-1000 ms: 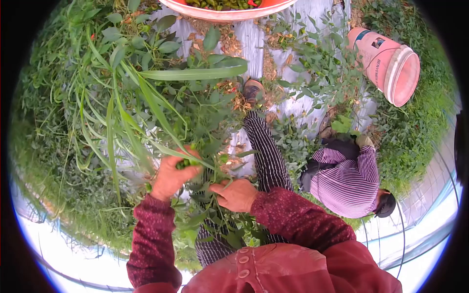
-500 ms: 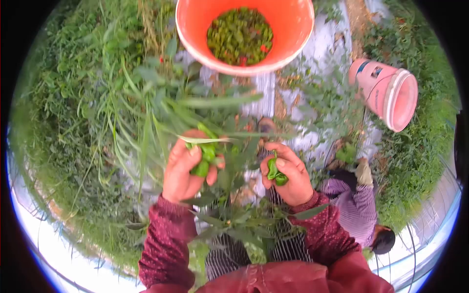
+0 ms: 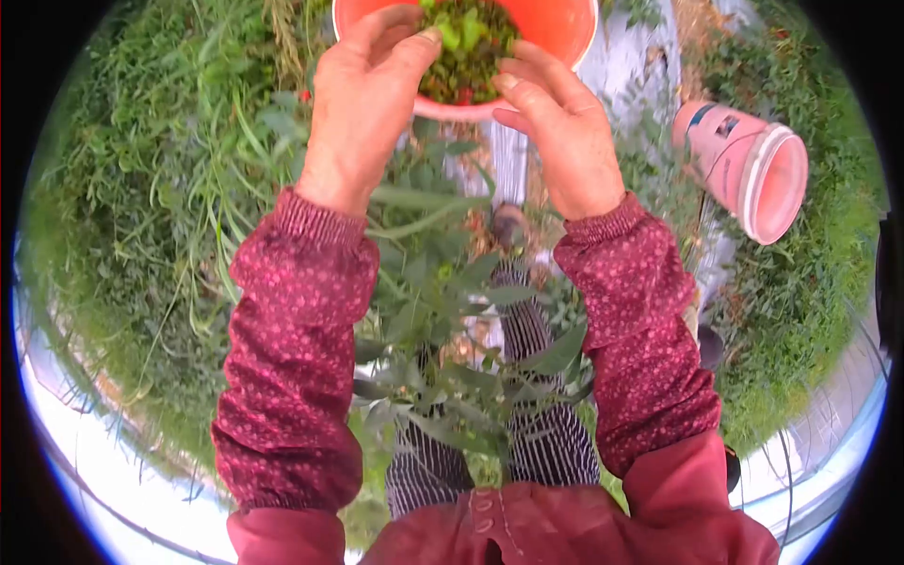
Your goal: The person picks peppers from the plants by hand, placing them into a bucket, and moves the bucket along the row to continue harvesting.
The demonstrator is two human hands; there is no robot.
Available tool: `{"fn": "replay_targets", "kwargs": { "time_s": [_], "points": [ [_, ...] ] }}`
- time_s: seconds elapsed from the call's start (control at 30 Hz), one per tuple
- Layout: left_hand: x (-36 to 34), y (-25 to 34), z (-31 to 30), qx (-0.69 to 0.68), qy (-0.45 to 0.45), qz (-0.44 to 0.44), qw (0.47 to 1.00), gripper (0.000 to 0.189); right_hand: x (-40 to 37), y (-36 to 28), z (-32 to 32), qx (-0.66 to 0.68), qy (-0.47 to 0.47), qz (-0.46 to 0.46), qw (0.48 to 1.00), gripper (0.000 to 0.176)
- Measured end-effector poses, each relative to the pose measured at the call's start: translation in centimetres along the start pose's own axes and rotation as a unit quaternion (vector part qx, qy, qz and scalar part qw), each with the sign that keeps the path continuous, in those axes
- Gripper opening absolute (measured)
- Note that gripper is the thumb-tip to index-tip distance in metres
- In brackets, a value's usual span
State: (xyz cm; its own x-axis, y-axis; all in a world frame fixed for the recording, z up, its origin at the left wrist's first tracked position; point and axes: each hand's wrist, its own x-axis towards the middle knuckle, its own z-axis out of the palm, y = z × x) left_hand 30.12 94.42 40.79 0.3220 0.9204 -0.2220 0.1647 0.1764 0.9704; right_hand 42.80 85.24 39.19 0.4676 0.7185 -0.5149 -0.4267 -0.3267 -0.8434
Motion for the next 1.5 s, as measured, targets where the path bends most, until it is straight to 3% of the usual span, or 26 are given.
{"fn": "replay_targets", "kwargs": {
  "time_s": [0.07, 0.1, 0.13, 0.17, 0.23, 0.27, 0.47, 0.5, 0.53, 0.57, 0.67, 0.73, 0.8, 0.83, 0.9, 0.97, 1.03, 1.1, 1.13, 1.17, 1.2, 1.23, 1.3, 1.33, 1.47, 1.5],
  "points": [
    [-3.7, -0.6, -1.1, 0.04, -0.074, -0.091, 0.992, 0.023, -1.9, 1.7, -0.9, -0.097, -0.16, 0.038, 0.982, 0.034],
    [-6.0, -2.5, -1.2, 0.072, -0.071, -0.113, 0.988, 0.016, -3.3, 4.3, -0.5, -0.093, -0.128, 0.012, 0.987, 0.019],
    [-8.8, -4.2, -1.6, 0.128, -0.105, -0.122, 0.979, 0.014, -4.6, 6.8, -0.7, -0.139, -0.131, -0.002, 0.982, 0.018],
    [-12.0, -6.2, -2.1, 0.206, -0.121, -0.024, 0.971, 0.014, -6.1, 9.2, -1.1, -0.185, -0.134, -0.014, 0.974, 0.017],
    [-16.8, -6.9, -3.7, 0.309, -0.276, 0.014, 0.91, 0.023, -9.7, 12.3, -1.7, -0.218, -0.154, 0.042, 0.963, 0.016],
    [-19.4, -7.2, -4.5, 0.378, -0.302, -0.015, 0.875, 0.025, -11.4, 13.7, -2.2, -0.251, -0.17, 0.078, 0.95, 0.018],
    [-28.6, -7.8, -6.1, 0.404, -0.364, -0.05, 0.838, 0.029, -19.4, 18.9, -3.7, -0.366, -0.239, 0.162, 0.885, 0.044],
    [-29.4, -7.9, -6.1, 0.416, -0.383, -0.058, 0.823, 0.028, -20.3, 19.9, -3.7, -0.31, -0.238, 0.256, 0.884, 0.053],
    [-30.0, -8.2, -6.3, 0.416, -0.383, -0.059, 0.823, 0.028, -21.0, 20.8, -3.7, -0.25, -0.235, 0.346, 0.873, 0.061],
    [-30.3, -8.5, -6.5, 0.406, -0.405, -0.07, 0.816, 0.029, -20.6, 20.2, -3.3, -0.314, -0.264, 0.349, 0.843, 0.07],
    [-30.7, -8.8, -6.8, 0.396, -0.44, -0.083, 0.802, 0.031, -19.7, 21.0, -2.4, -0.375, -0.299, 0.331, 0.813, 0.069],
    [-30.3, -8.6, -7.1, 0.363, -0.433, -0.109, 0.818, 0.03, -19.9, 22.6, -1.9, -0.369, -0.256, 0.344, 0.825, 0.064],
    [-28.5, -8.4, -7.5, 0.348, -0.451, -0.111, 0.814, 0.028, -19.5, 22.2, -1.2, -0.424, -0.299, 0.275, 0.81, 0.059],
    [-27.2, -8.3, -7.6, 0.331, -0.466, -0.111, 0.813, 0.027, -20.1, 23.1, -1.3, -0.404, -0.285, 0.254, 0.831, 0.053],
    [-23.5, -7.6, -7.2, 0.347, -0.45, -0.17, 0.805, 0.023, -20.6, 24.2, -1.1, -0.406, -0.278, 0.24, 0.837, 0.051],
    [-20.2, -9.3, -7.6, 0.398, -0.345, -0.261, 0.809, 0.023, -21.0, 24.4, -1.1, -0.409, -0.251, 0.205, 0.853, 0.042],
    [-17.8, -14.1, -9.3, 0.491, -0.356, -0.118, 0.786, 0.023, -21.0, 24.2, -1.4, -0.404, -0.247, 0.215, 0.854, 0.041],
    [-16.3, -18.4, -9.6, 0.596, -0.382, -0.144, 0.692, 0.023, -21.0, 24.2, -1.7, -0.401, -0.245, 0.22, 0.855, 0.04],
    [-16.3, -19.8, -10.2, 0.596, -0.384, -0.141, 0.69, 0.023, -21.1, 24.2, -1.9, -0.387, -0.232, 0.228, 0.863, 0.039],
    [-16.4, -21.2, -10.9, 0.692, -0.534, 0.09, 0.477, 0.023, -21.2, 24.4, -2.2, -0.372, -0.22, 0.237, 0.87, 0.038],
    [-16.5, -22.3, -11.4, 0.698, -0.614, 0.308, 0.202, 0.022, -21.3, 24.7, -2.5, -0.37, -0.217, 0.237, 0.871, 0.038],
    [-16.7, -23.6, -11.8, 0.697, -0.615, 0.309, 0.2, 0.022, -21.5, 25.2, -2.7, -0.326, -0.211, 0.267, 0.882, 0.037],
    [-17.1, -25.6, -12.2, 0.69, -0.524, -0.034, 0.498, 0.031, -21.8, 25.6, -2.9, -0.277, -0.202, 0.3, 0.89, 0.036],
    [-17.3, -26.3, -12.5, 0.631, -0.434, -0.207, 0.608, 0.036, -21.9, 25.8, -3.0, -0.253, -0.203, 0.321, 0.89, 0.033],
    [-16.6, -23.4, -12.6, 0.57, -0.427, -0.277, 0.645, 0.03, -22.0, 26.8, -3.4, -0.212, -0.197, 0.301, 0.909, 0.03],
    [-16.7, -23.5, -13.6, 0.517, -0.401, -0.287, 0.7, 0.031, -21.9, 27.2, -3.3, -0.226, -0.186, 0.254, 0.922, 0.035]
  ]
}}
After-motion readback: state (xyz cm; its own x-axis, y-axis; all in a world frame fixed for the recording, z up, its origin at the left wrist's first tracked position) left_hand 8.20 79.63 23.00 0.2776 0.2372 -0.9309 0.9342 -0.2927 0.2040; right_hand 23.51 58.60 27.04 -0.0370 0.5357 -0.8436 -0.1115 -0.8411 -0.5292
